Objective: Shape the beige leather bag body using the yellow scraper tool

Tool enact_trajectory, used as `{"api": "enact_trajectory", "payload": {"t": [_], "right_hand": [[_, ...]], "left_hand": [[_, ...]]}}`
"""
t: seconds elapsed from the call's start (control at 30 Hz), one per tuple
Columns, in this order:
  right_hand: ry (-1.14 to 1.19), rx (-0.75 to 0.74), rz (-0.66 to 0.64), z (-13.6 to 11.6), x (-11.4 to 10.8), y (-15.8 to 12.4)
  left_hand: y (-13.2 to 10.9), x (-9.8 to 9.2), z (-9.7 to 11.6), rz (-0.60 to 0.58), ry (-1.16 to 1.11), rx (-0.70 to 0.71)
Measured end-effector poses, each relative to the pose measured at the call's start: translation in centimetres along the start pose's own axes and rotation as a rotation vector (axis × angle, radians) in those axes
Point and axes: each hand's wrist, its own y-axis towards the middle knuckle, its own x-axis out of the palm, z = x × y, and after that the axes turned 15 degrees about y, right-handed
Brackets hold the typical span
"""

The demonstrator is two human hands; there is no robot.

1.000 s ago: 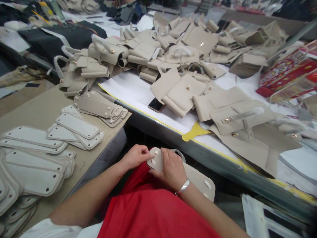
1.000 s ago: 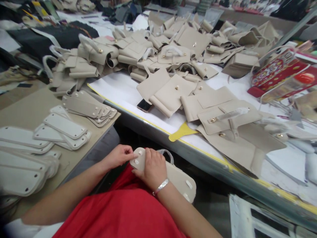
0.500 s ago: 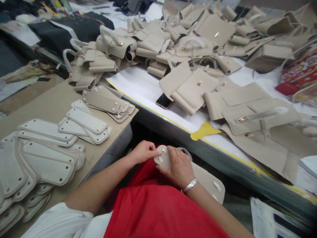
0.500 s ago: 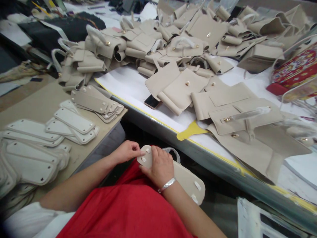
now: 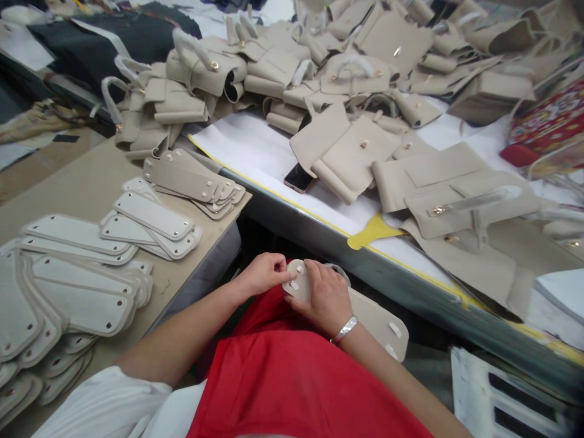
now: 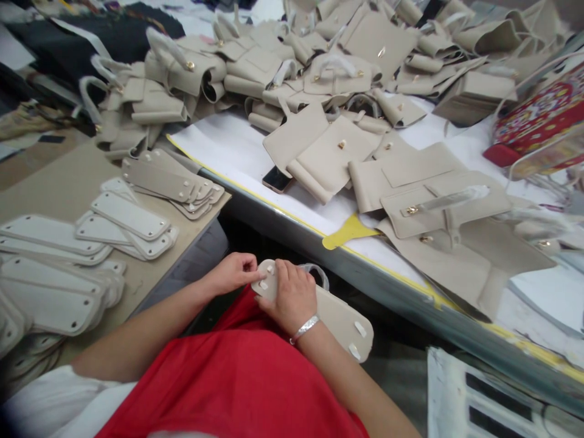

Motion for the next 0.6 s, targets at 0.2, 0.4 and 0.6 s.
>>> {"api": "enact_trajectory", "payload": {"t": [0.2, 0.4, 0.6], "right_hand": [[0.020, 0.008, -0.001, -0.2, 0.0, 0.5], [0.055, 0.011, -0.008, -0.6, 0.5, 1.1], [0.055, -0.020, -0.030, -0.1, 0.3, 0.5]], "left_hand": [[0.5, 0.3, -0.3, -0.099, -0.204, -0.050], [1.4, -0.2, -0.5, -0.298, -0.345, -0.063], [1.9, -0.3, -0.8, -0.280, -0.280, 0.020]]}}
